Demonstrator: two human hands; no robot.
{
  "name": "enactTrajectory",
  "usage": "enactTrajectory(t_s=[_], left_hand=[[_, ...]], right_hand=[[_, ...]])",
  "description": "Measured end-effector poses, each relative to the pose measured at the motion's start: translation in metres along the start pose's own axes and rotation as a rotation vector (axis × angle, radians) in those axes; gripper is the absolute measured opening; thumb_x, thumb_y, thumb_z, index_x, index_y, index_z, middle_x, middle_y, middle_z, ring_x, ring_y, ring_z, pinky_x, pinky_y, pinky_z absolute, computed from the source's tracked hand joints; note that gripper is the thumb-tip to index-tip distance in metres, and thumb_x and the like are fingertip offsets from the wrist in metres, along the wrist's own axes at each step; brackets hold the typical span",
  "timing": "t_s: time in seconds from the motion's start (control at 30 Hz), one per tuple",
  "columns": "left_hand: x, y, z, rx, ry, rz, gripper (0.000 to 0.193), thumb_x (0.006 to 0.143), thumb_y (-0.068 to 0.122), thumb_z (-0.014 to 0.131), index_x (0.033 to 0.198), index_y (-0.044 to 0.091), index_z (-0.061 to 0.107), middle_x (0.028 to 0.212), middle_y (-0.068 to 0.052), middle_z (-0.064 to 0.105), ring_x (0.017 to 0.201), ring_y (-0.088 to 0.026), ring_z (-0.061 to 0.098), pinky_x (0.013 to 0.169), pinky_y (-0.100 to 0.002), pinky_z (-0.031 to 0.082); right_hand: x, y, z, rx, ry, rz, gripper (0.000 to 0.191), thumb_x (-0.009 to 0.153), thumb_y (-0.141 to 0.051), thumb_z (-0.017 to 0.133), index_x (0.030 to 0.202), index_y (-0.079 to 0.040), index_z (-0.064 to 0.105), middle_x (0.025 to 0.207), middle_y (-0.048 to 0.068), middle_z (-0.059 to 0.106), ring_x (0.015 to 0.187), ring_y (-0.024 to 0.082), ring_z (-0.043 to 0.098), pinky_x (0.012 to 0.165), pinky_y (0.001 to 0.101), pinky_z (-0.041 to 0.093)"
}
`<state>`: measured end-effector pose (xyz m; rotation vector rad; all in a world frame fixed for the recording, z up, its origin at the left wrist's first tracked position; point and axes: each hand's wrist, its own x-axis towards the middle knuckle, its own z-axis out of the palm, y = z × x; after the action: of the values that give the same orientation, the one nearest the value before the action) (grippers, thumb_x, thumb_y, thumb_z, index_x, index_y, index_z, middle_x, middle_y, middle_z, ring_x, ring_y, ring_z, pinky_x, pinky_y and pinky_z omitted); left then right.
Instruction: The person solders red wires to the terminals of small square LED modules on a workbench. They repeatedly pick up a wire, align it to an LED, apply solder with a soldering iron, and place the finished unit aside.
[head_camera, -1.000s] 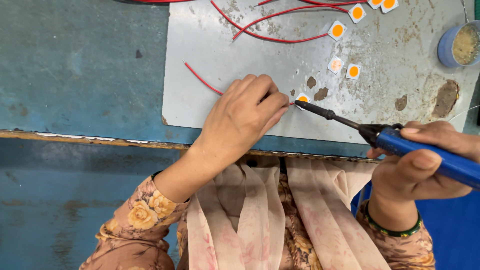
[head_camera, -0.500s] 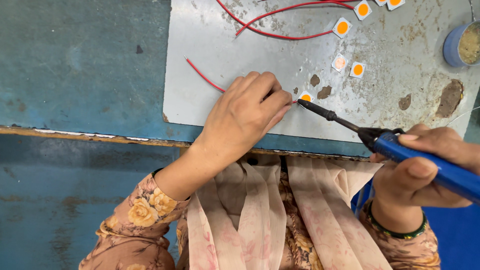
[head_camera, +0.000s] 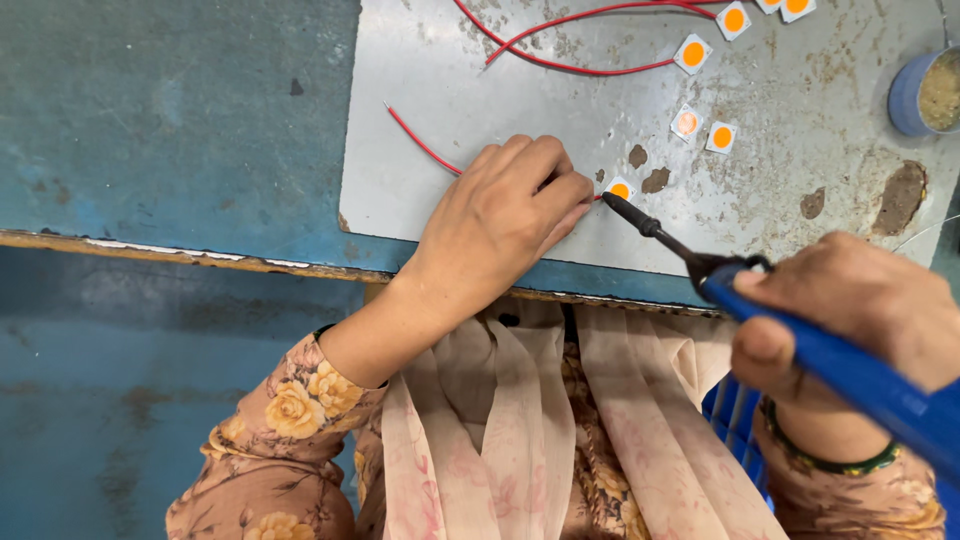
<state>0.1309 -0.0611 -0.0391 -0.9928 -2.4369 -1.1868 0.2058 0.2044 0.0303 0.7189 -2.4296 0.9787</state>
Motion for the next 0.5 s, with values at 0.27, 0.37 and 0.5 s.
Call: enactTrajectory(t_s=[0.27, 0.37, 0.5], left_hand=[[-0.001, 0.000, 0.000, 0.004, 0.007, 0.007, 0.017, 0.093, 0.012, 0.079, 0.103, 0.009, 0.066, 0.100, -0.004, 0.056, 0.094, -0.024, 0.059, 0.082, -0.040, 0.047], [0.000, 0.000, 0.000, -0.001, 0.000, 0.009, 0.017, 0.093, 0.011, 0.079, 0.103, 0.009, 0.065, 0.100, -0.004, 0.056, 0.094, -0.024, 0.058, 0.082, -0.040, 0.047], [-0.001, -0.001, -0.002, -0.006, -0.014, 0.013, 0.019, 0.091, 0.011, 0.079, 0.105, 0.008, 0.066, 0.100, -0.004, 0.056, 0.094, -0.024, 0.058, 0.082, -0.040, 0.047]], right_hand=[[-0.050, 0.036, -0.004, 0.068, 0.394, 0.154, 0.043, 0.113, -0.035, 0.060, 0.102, 0.006, 0.054, 0.086, 0.016, 0.063, 0.059, 0.026, 0.061, 0.055, 0.0325, 0.049], [-0.089, 0.051, -0.018, 0.124, 0.563, 0.279, 0.045, 0.113, -0.036, 0.058, 0.100, 0.007, 0.054, 0.086, 0.018, 0.062, 0.059, 0.026, 0.059, 0.054, 0.0324, 0.047], [-0.139, 0.075, -0.037, 0.197, 0.734, 0.403, 0.046, 0.114, -0.036, 0.055, 0.097, 0.007, 0.052, 0.087, 0.020, 0.062, 0.058, 0.027, 0.058, 0.053, 0.0322, 0.045]])
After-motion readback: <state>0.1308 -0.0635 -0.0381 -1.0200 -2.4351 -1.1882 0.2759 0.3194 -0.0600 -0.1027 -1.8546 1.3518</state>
